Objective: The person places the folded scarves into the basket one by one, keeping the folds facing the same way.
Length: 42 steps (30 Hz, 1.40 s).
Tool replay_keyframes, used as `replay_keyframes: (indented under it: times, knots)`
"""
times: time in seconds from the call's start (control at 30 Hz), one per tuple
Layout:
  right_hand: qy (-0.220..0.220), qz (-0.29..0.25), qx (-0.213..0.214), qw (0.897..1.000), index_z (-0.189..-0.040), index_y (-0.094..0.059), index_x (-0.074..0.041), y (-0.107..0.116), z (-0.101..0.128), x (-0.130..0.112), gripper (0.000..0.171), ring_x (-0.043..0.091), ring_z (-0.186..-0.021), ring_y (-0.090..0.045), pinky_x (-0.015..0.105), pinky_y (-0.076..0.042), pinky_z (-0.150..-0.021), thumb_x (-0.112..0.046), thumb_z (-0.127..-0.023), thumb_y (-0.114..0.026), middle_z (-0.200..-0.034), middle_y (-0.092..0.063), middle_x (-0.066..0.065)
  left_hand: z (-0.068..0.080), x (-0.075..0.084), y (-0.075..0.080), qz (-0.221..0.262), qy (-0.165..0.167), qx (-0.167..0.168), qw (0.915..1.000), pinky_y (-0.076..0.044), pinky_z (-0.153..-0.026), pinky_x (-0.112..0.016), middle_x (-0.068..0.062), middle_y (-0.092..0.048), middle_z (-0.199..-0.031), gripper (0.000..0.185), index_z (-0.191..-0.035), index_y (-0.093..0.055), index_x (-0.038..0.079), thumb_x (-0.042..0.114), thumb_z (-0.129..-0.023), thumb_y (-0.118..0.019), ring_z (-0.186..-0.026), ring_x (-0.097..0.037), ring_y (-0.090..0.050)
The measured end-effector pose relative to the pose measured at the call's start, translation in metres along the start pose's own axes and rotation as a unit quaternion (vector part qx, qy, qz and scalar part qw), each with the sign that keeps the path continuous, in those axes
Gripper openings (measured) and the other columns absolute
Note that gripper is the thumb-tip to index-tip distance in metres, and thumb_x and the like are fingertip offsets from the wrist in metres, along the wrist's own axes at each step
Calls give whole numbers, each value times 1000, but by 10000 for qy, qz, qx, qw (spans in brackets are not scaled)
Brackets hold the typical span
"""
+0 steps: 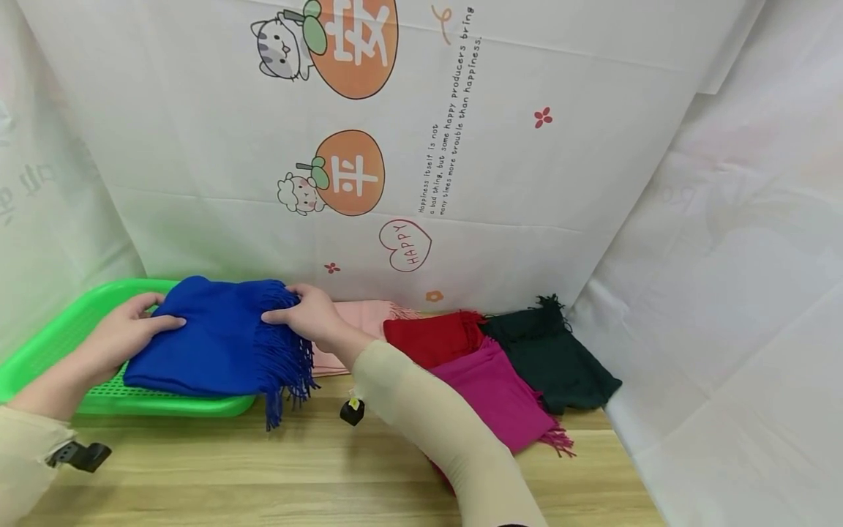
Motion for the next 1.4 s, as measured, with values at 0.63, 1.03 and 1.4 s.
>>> replay_keyframes:
  times: [0.63,1.03,1.4]
  knots:
    - [-297,-190,212,9992,-160,-60,-16,-32,-15,-5,70,30,-151,-54,51,-50,-120,-23,-97,-91,-163,-57,3,-3,-28,22,-119,179,-24,9998,-50,-89,-41,-44,-35,-161,65,-157,-36,-13,36,-118,-53,-136,-60,-48]
    - [-380,-330,370,9980,-157,-63,-18,-53,-23,-2,68,29,-149,-56,50,-51,-119,-21,-96,-92,-161,-59,-1,-3,-47,32,-180,214,85,9996,-40,-104,-73,-46,-29,-163,67,-159,-35,-15,38,-119,-49,-141,-66,-39]
    - [-225,151,355,9990,-159,-62,-23,-70,-27,-4,66,23,-147,-58,46,-54,-115,-24,-98,-89,-161,-59,-6,-4,-61,41,-310,212,151,9992,-38,-105,-77,-49,-25,-163,69,-160,-30,-18,36,-120,-47,-143,-69,-34]
Point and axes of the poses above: each hand's wrist, its own z-axis away from the middle knuckle, its own y-axis out of the back of the hand, x = y × z, the point moved 5 cm from there along -z, towards the middle knuckle
